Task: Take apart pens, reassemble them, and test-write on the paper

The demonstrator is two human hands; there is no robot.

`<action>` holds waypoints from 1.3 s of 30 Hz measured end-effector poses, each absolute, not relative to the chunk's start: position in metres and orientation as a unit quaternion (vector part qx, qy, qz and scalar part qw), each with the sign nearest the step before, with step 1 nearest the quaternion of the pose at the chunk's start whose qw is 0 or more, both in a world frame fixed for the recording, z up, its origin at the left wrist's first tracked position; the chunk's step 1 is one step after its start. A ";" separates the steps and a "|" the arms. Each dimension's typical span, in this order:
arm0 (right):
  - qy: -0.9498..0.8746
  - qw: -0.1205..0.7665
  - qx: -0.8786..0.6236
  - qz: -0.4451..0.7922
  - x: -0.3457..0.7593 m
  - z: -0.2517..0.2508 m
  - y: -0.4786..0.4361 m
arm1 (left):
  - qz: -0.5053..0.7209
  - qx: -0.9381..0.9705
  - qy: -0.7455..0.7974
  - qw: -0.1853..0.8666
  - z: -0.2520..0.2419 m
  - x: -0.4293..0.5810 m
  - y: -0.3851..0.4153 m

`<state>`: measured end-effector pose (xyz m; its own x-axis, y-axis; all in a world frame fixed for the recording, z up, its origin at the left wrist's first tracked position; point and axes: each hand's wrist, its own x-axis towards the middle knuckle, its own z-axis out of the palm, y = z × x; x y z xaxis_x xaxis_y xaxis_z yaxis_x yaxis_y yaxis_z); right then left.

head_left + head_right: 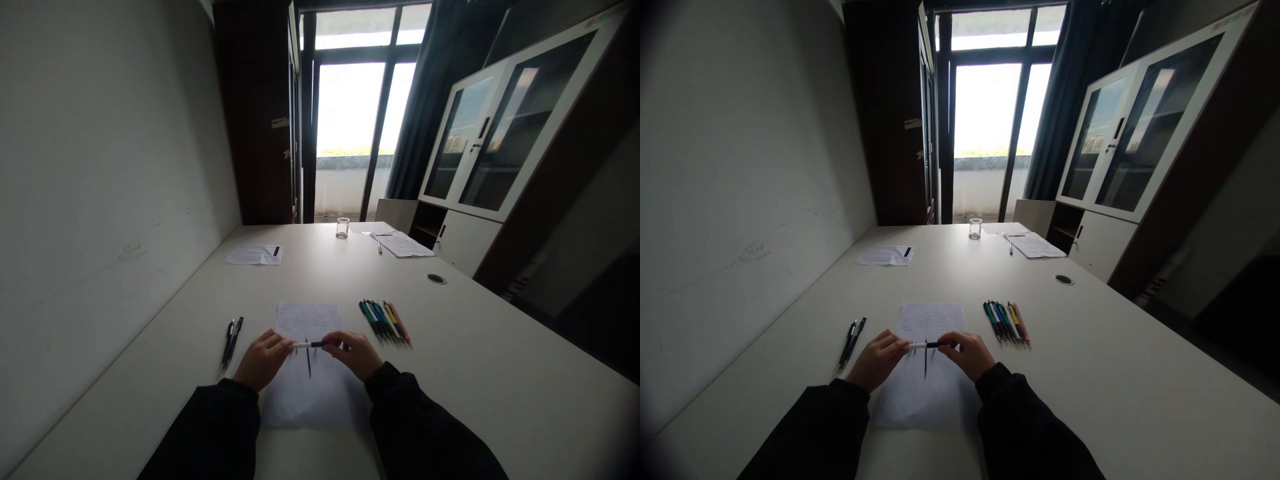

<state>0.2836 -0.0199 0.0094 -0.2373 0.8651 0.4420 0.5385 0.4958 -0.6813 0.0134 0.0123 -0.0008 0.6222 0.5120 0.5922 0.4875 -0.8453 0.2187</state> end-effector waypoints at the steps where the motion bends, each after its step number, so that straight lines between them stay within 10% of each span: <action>1: -0.767 0.406 -0.456 0.198 0.281 0.010 -0.020 | 0.332 0.903 0.274 0.017 0.000 0.014 0.011; 39: -0.774 0.392 -0.475 0.147 0.272 -0.009 -0.006 | 0.369 0.871 0.320 0.047 -0.001 0.010 0.015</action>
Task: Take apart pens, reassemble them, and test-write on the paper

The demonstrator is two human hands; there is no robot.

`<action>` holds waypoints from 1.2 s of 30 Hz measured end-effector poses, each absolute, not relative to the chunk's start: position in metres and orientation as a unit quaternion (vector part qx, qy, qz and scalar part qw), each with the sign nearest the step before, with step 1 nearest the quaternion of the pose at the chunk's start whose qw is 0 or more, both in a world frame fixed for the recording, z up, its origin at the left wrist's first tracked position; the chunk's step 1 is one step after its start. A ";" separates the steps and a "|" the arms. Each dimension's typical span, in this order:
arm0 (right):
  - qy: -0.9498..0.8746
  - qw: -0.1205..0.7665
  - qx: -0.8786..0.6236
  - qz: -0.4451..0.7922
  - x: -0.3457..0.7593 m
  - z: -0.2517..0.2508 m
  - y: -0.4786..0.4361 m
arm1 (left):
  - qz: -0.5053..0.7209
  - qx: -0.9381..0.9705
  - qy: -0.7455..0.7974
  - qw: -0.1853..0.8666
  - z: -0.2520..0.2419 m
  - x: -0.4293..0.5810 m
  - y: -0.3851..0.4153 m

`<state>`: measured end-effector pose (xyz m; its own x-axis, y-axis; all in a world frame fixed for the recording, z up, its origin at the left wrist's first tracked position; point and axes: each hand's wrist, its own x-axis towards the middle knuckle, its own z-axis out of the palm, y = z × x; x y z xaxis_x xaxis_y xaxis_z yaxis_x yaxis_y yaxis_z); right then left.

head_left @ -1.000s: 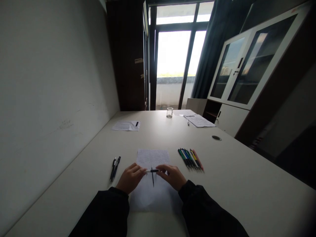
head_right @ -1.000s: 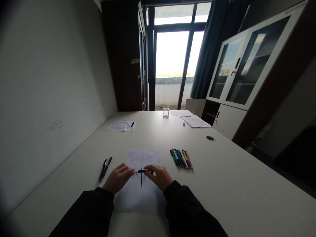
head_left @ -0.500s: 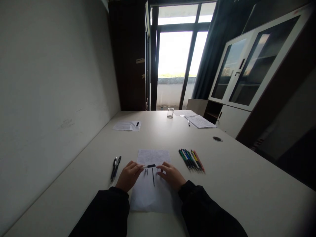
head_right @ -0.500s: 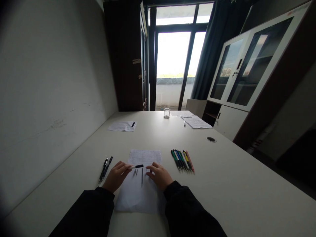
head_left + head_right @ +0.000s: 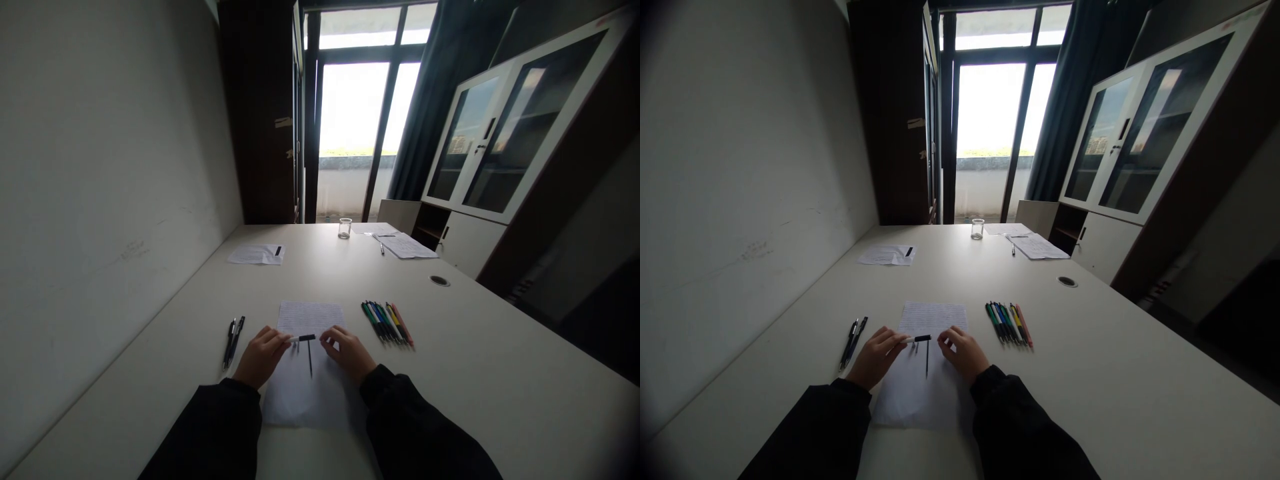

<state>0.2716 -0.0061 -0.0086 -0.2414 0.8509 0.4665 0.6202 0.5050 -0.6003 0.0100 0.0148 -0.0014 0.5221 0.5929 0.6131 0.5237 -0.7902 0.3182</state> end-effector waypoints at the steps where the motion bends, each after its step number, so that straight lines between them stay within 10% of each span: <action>1: -0.770 0.401 -0.473 0.153 0.271 -0.008 -0.007 | 0.369 0.871 0.320 0.047 -0.001 0.010 0.015; 36: -0.759 0.468 -0.430 0.141 0.268 0.003 -0.016 | 0.368 0.880 0.299 0.039 0.003 0.014 0.012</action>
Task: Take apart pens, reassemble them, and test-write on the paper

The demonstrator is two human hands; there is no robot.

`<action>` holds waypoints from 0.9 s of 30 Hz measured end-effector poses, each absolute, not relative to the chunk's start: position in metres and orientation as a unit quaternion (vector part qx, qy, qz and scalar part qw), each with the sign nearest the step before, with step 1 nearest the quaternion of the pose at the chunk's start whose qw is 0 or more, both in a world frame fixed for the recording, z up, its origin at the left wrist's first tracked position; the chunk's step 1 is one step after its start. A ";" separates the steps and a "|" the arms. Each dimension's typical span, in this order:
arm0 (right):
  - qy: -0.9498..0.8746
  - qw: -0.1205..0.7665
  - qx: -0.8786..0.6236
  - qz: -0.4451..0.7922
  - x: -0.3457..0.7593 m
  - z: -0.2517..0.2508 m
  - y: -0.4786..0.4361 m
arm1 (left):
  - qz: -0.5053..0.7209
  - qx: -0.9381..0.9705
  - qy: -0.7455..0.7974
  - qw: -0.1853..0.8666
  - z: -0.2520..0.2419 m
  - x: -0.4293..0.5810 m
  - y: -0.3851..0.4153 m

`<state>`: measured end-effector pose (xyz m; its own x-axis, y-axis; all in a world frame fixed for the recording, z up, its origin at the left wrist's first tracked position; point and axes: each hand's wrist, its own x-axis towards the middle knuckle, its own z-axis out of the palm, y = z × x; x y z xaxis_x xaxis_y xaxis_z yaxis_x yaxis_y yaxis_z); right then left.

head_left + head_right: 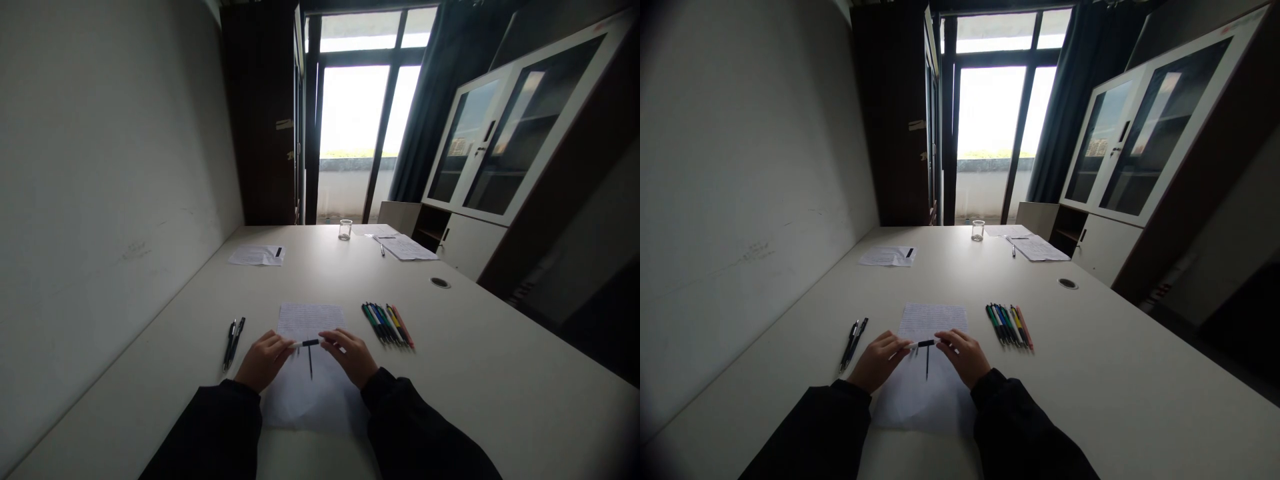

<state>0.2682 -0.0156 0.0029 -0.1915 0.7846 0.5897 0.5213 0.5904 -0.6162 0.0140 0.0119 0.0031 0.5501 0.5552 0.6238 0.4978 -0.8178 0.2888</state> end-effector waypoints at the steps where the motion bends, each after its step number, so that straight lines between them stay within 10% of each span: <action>1: -0.756 0.472 -0.431 0.142 0.268 0.002 -0.015 | 0.367 0.880 0.299 0.040 0.003 0.014 0.012; 27: -0.791 0.416 -0.432 0.120 0.271 -0.003 -0.017 | 0.373 0.859 0.341 0.078 -0.003 0.009 0.014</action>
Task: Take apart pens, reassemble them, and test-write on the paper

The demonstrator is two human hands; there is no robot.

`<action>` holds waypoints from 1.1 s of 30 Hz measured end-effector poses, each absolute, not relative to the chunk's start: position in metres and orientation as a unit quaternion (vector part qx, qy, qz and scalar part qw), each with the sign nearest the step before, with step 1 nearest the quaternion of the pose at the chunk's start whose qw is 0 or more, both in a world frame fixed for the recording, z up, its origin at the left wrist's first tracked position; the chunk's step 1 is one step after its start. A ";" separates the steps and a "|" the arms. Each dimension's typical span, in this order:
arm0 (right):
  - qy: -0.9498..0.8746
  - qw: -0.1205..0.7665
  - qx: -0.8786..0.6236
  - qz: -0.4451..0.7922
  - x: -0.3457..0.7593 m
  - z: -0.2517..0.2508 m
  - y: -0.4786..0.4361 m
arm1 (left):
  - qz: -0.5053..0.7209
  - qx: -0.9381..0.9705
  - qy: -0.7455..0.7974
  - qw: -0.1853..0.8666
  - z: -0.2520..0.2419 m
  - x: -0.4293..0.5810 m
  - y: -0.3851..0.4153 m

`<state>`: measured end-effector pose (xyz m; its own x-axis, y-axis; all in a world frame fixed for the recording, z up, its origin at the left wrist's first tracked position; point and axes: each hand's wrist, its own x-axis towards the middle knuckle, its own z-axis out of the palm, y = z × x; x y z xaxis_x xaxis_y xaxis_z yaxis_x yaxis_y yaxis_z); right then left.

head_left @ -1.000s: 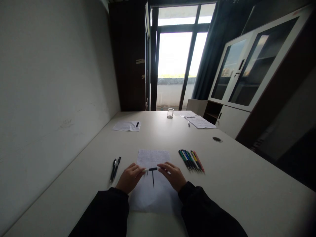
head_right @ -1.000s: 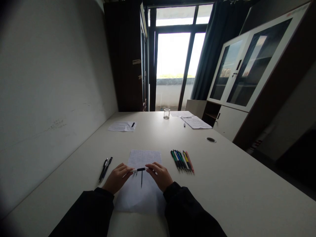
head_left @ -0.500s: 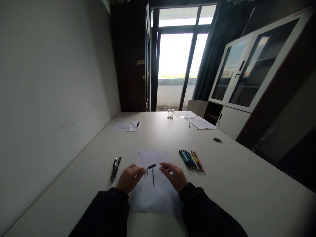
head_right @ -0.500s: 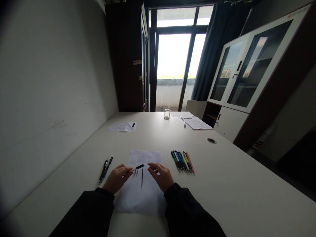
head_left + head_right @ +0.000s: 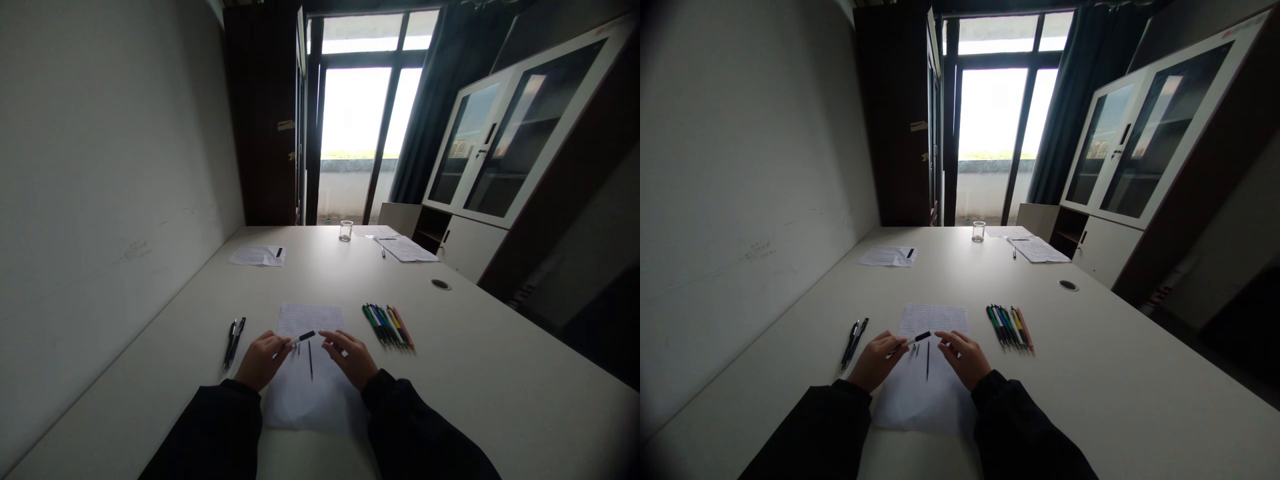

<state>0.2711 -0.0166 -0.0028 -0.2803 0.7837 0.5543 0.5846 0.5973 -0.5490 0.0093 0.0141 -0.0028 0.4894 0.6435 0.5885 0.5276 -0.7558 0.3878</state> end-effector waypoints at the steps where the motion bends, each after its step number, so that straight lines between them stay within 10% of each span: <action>1: -0.800 0.404 -0.430 0.109 0.271 -0.004 -0.016 | 0.373 0.858 0.345 0.081 -0.003 0.009 0.014; 14: -0.899 0.161 -0.404 -0.054 0.263 0.003 -0.019 | 0.331 0.846 0.401 0.121 0.000 0.008 0.010; 33: -0.810 0.405 -0.416 0.084 0.272 0.005 -0.018 | 0.340 0.845 0.391 0.137 0.000 0.007 0.011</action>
<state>0.2720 -0.0180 0.0055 -0.3270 0.7413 0.5860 0.6061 0.6403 -0.4718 0.0072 0.0111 0.0005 0.4639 0.7525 0.4676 0.5668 -0.6577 0.4962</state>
